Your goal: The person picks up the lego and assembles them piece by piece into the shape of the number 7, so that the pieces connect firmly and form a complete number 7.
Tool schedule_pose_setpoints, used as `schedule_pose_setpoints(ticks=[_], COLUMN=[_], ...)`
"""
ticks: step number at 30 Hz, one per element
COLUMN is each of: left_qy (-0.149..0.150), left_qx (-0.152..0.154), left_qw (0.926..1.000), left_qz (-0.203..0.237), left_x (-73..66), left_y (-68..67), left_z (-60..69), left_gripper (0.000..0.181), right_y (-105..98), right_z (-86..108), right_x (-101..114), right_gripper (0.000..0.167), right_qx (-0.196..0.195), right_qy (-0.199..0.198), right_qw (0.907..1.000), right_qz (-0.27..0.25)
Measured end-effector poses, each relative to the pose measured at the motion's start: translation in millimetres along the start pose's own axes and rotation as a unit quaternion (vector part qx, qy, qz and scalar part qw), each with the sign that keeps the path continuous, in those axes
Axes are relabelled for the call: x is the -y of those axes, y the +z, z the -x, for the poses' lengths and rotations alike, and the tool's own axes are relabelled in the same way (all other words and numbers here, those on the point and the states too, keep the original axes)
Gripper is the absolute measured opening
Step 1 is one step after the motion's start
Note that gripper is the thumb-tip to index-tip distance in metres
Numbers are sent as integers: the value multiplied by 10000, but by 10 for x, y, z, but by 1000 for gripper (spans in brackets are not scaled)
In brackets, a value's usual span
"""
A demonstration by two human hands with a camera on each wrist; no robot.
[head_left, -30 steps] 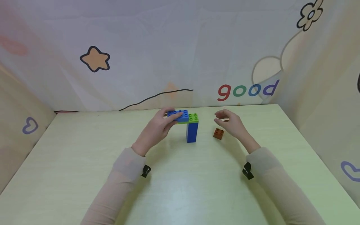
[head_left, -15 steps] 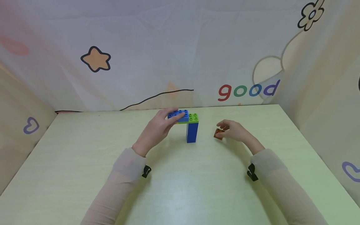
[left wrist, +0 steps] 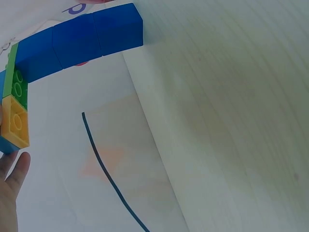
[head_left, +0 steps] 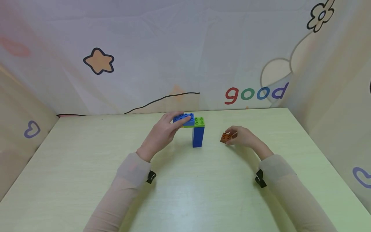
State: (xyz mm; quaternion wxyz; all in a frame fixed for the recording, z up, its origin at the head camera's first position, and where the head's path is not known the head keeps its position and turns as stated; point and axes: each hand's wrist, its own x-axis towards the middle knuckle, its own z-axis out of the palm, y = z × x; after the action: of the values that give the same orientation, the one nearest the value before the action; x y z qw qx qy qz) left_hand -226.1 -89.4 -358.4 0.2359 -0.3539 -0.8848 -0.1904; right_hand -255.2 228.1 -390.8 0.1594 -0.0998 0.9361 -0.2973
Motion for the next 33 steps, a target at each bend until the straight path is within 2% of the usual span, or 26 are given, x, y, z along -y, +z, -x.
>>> schedule_pose_setpoints(ticks=[13, 18, 22, 29, 33], left_qy=[11, 31, 43, -7, -5], left_qx=[-29, -33, -19, 42, 39], left_qw=[10000, 9999, 9999, 9999, 9999], left_qz=[43, 126, 130, 126, 117], left_x=[2, 6, 8, -3, -6], left_y=[0, -4, -9, -13, -14], left_z=[-6, -4, -5, -8, -13], left_gripper=[45, 45, 44, 44, 44], right_y=[-8, -41, -79, -161, -176], right_z=[-7, 2, 8, 31, 49], right_x=[13, 32, 59, 160, 260], right_gripper=[46, 47, 46, 47, 46], right_qx=[-40, -231, -534, -928, -1174], right_qy=[-11, -34, -172, -181, -348], right_qw=[9999, 9996, 9974, 9897, 9849], right_qz=[130, -171, -443, -1078, -1219])
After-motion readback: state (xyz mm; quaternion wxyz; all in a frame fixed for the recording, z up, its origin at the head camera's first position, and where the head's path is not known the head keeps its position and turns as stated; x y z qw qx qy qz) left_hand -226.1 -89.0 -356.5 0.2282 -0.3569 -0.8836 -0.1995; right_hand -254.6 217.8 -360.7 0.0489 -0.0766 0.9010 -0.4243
